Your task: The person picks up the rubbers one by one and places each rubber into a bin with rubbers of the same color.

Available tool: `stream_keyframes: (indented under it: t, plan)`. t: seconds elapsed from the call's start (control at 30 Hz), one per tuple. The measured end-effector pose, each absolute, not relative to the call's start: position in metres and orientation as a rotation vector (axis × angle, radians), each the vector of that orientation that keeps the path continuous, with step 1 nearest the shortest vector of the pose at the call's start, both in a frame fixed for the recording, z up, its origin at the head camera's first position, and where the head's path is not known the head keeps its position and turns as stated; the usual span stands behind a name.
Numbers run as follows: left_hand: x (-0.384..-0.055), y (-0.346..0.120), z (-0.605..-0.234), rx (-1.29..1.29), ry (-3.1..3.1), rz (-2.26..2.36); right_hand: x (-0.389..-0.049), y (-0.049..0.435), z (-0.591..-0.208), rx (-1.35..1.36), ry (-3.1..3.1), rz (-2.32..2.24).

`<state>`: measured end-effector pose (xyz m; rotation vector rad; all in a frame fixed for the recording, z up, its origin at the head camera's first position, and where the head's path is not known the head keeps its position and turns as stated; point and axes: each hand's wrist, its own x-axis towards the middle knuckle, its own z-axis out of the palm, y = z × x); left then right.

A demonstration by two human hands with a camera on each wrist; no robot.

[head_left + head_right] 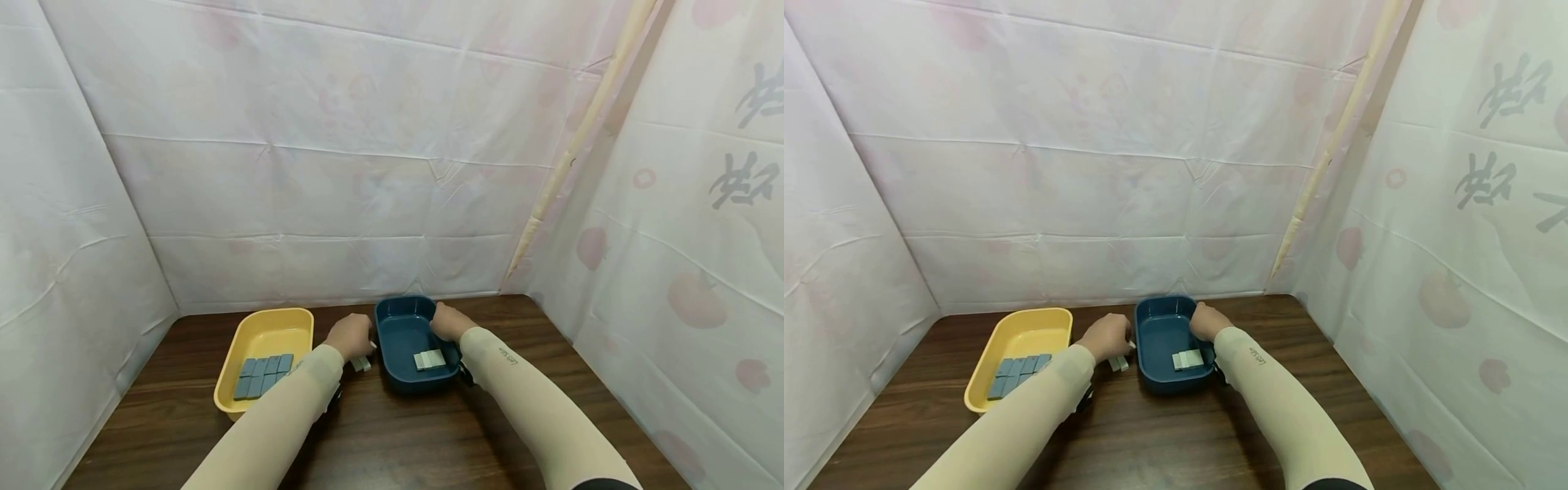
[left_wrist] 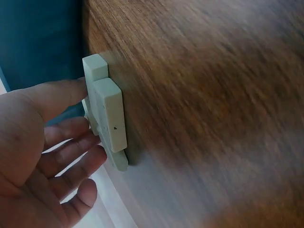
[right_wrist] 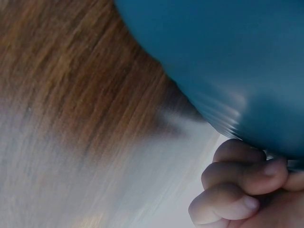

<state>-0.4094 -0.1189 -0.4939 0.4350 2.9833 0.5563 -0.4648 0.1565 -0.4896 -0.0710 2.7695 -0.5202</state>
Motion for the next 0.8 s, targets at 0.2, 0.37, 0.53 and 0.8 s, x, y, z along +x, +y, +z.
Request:
stream_keyframes:
  t: [0.2,0.37,0.53,0.8]
  plan:
    - [-0.409,-0.117,-0.493,0.438,2.986,0.527,-0.464,0.158,-0.490,-0.067,2.764,-0.533]
    - [-0.410,-0.119,-0.489,0.398,3.076,0.538,-0.463,0.158,-0.490,-0.063,2.775,-0.534]
    - [-0.413,-0.120,-0.477,0.319,3.244,0.640,-0.464,0.157,-0.491,-0.091,2.805,-0.497]
    - [-0.415,-0.098,-0.468,0.484,3.363,0.705,-0.466,0.156,-0.493,-0.083,2.829,-0.489]
